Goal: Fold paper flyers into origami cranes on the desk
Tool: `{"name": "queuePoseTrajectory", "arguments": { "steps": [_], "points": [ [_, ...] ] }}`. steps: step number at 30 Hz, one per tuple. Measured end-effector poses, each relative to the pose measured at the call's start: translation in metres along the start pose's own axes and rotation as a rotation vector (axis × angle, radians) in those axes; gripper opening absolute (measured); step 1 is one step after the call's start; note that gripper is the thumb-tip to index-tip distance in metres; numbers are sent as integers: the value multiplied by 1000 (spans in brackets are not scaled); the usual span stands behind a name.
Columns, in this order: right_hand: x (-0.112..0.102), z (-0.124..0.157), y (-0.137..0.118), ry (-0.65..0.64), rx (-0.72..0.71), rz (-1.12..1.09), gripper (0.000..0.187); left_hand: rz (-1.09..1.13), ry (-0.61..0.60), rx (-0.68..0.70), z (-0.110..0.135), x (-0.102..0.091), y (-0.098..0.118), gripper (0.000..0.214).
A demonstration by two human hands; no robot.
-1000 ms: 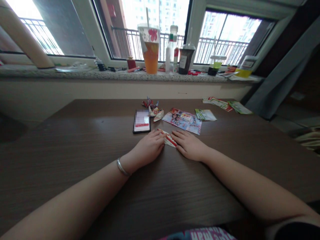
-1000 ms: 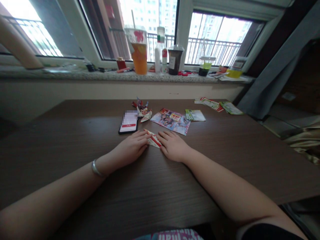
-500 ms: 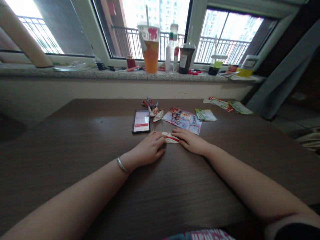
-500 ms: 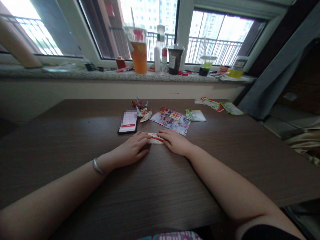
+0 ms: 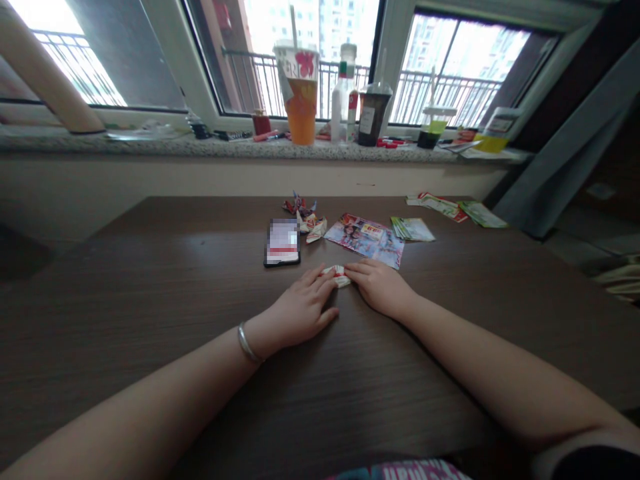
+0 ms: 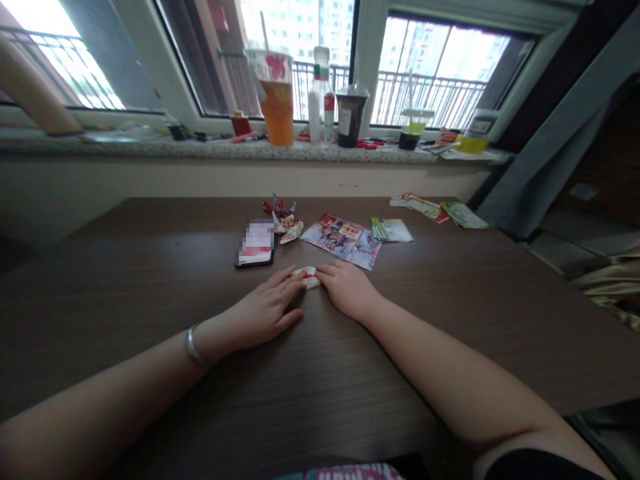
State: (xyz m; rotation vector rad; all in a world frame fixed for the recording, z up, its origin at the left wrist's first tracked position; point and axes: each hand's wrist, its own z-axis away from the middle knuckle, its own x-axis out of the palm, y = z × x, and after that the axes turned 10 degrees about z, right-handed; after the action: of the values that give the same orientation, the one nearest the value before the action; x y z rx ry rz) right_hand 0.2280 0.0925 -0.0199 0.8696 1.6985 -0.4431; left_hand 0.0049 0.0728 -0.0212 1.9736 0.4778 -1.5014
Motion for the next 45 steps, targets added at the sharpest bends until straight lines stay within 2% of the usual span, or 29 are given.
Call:
{"name": "queuePoseTrajectory", "arguments": {
  "steps": [3,8,20,25,29,31,38,45],
  "points": [
    [1,-1,-6,6,-33,22,36,-42,-40,-73,0,4,2,62],
    [2,-3,-10,3,-59,74,35,-70,-129,-47,-2,1,1,67],
    [1,-3,-9,-37,-30,70,31,-61,-212,-88,1,-13,5,73],
    [2,-5,-7,-11,-8,80,29,-52,-70,-69,1,-6,1,67],
    [3,-8,-5,-1,-7,94,30,-73,106,-51,-7,0,-6,38],
    [3,-9,-4,7,-6,103,30,-70,124,-21,-12,0,-9,28],
    [2,-9,-4,23,-29,108,24,18,121,26,-17,-6,-23,15],
    [1,-15,-7,49,-70,51,23,5,134,1,-19,-7,-23,15]
  ]
}}
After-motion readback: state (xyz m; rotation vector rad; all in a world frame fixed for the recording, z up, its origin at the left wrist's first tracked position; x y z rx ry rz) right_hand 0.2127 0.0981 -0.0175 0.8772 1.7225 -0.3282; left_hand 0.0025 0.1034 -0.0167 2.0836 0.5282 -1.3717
